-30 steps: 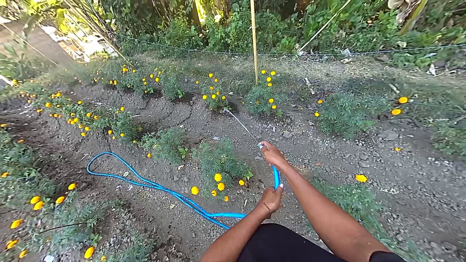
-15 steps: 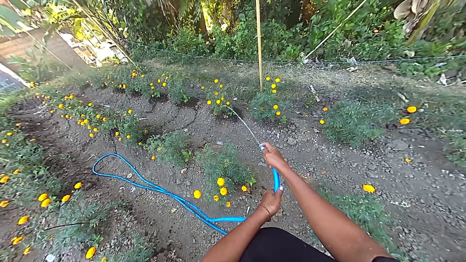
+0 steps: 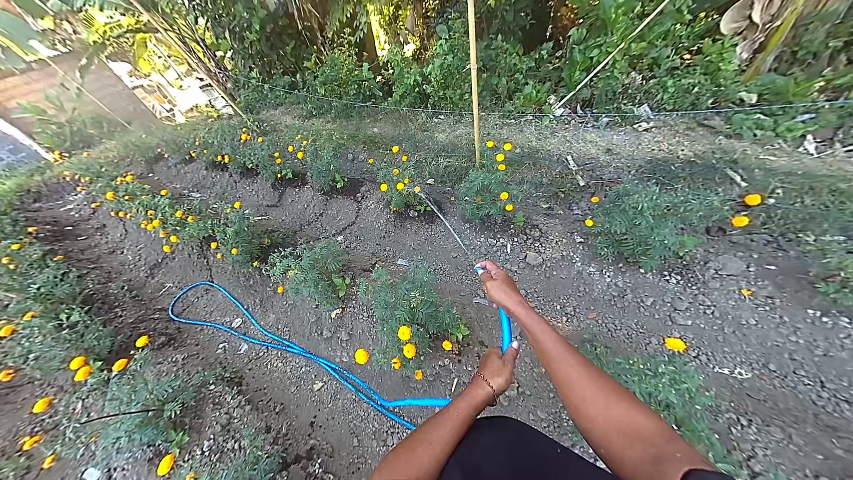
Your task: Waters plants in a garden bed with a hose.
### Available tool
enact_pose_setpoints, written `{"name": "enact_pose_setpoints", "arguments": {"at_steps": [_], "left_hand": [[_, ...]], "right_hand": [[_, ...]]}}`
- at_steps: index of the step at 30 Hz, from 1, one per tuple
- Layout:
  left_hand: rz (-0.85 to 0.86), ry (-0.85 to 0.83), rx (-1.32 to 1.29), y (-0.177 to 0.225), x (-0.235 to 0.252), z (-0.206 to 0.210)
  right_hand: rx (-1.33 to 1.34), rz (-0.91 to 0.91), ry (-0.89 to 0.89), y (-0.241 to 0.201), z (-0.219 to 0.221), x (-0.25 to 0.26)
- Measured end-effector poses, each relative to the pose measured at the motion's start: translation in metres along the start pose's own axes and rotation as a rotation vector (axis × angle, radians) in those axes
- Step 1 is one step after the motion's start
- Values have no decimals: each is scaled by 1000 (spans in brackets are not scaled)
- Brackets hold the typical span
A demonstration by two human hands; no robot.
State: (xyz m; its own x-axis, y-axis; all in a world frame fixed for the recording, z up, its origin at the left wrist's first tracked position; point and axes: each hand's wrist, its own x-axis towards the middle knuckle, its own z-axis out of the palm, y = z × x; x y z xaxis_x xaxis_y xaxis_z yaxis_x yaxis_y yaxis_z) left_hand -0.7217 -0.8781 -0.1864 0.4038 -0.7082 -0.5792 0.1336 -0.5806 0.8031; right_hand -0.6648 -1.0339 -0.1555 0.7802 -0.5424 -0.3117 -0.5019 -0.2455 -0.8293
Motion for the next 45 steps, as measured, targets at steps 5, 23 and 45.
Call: {"name": "enact_pose_setpoints", "arguments": {"at_steps": [5,23,45], "left_hand": [[-11,1,-16,0,-1,0],[-37,15,-10,4,-4,-4],[-26,24,-49,2,-4,-6]], "right_hand": [[-22,-7,-3,0,2,1],[-24,-5,-25,-8,4,0],[-46,-34,-27,-8,7,4]]}}
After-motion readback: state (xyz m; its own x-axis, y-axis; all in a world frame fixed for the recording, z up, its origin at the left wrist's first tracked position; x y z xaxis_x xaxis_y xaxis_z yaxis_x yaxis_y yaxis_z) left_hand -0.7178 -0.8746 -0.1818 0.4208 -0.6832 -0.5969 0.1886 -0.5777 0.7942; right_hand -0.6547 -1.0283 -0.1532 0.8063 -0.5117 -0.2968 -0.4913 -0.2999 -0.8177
